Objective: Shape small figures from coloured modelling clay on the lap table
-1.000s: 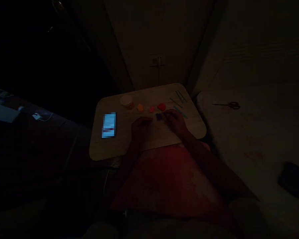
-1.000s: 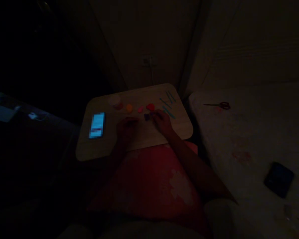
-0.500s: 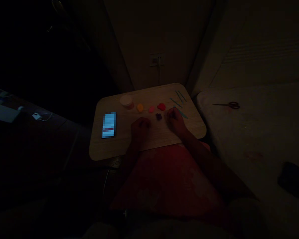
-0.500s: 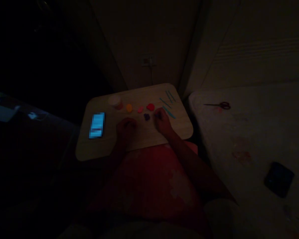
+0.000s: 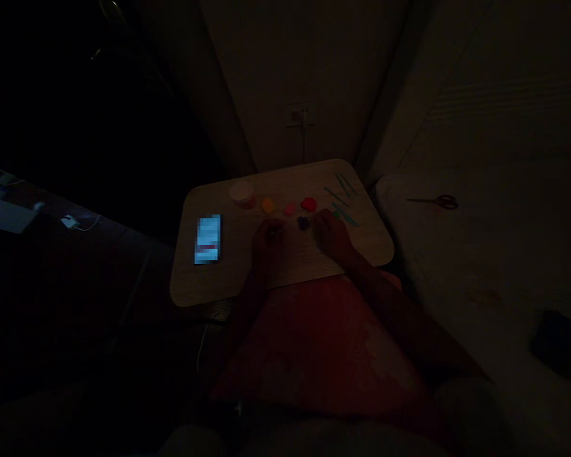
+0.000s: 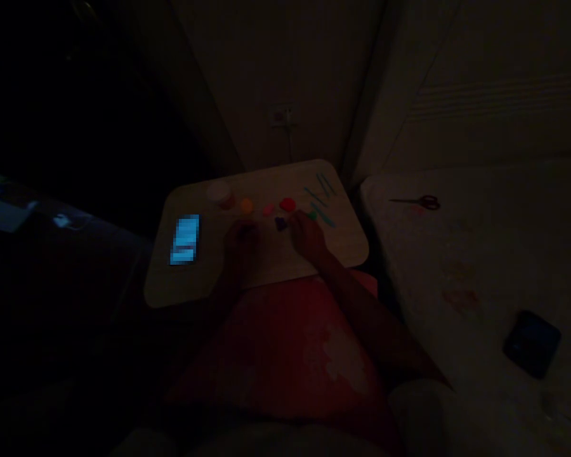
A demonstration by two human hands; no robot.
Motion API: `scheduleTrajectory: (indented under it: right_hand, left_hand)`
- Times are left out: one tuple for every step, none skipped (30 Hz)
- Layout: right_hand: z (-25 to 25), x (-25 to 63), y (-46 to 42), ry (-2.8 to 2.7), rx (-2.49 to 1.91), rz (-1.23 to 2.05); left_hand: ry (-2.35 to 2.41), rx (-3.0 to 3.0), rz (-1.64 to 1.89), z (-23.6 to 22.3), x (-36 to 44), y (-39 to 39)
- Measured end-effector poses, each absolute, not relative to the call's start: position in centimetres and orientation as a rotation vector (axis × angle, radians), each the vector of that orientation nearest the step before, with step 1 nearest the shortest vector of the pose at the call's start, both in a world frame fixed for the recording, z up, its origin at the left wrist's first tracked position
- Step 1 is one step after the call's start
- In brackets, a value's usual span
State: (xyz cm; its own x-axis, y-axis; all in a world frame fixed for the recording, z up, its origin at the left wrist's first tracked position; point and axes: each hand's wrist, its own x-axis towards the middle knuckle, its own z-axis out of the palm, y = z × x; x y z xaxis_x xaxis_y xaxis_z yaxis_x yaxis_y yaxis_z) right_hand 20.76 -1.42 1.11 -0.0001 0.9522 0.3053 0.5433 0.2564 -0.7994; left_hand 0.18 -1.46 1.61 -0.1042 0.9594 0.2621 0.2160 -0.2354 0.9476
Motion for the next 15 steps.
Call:
scheduleTrajectory:
  right_hand:
    - [1.1, 20.8, -1.4, -1.652, -1.396, 0.583]
    - [1.0, 20.9, -1.3, -1.648, -1.394, 0.577]
    - [1.1, 20.8, -1.3, -1.651, -1.400, 0.573]
    - [1.1, 20.8, -1.3, -1.664, -1.421, 0.573]
    - [1.2, 20.7, -1.4, -1.686, -1.458, 0.577]
    - [1.3, 20.5, -1.4, -1.711, -1.508, 0.581]
    - [1.4, 20.4, -1.4, -1.736, -1.568, 0.579]
    - [1.5, 20.1, -1.5, -1.761, -1.630, 0.565]
    - [1.6, 19.9, -1.5, -1.785, -1.687, 0.537]
    - [1.7, 19.7, -1.4, -1.812, -1.733, 0.499]
    - [1.8, 19.5, -1.4, -1.840, -1.769, 0.454]
    - [1.8, 19.3, -1.4, -1.871, -1.796, 0.412]
    - [1.9, 19.1, -1.3, -1.900, -1.817, 0.381]
    - [1.9, 19.0, -1.3, -1.921, -1.833, 0.363]
    - [1.9, 19.0, -1.2, -1.933, -1.842, 0.355]
  left_hand:
    - [1.328, 1.478, 1.398, 1.6, 0.2, -1.4]
    - [1.323, 1.471, 1.393, 1.5, 0.1, -1.4]
    - [1.316, 1.470, 1.381, 1.5, 0.1, -1.5]
    - [1.306, 1.475, 1.360, 1.5, 0.0, -1.5]
    - [1.297, 1.485, 1.338, 1.5, 0.0, -1.5]
    - [1.287, 1.498, 1.318, 1.5, 0.0, -1.6]
    - [1.279, 1.510, 1.307, 1.6, 0.0, -1.6]
    - [1.275, 1.516, 1.305, 1.6, 0.0, -1.7]
    - [1.273, 1.516, 1.305, 1.6, 0.0, -1.7]
    - [1.273, 1.511, 1.307, 1.6, 0.1, -1.7]
    - [1.273, 1.499, 1.309, 1.6, 0.1, -1.7]
    - [1.270, 1.483, 1.310, 1.5, 0.2, -1.7]
    - [1.265, 1.468, 1.313, 1.5, 0.2, -1.7]
    - [1.259, 1.458, 1.315, 1.5, 0.2, -1.7]
    - [1.257, 1.459, 1.318, 1.5, 0.2, -1.7]
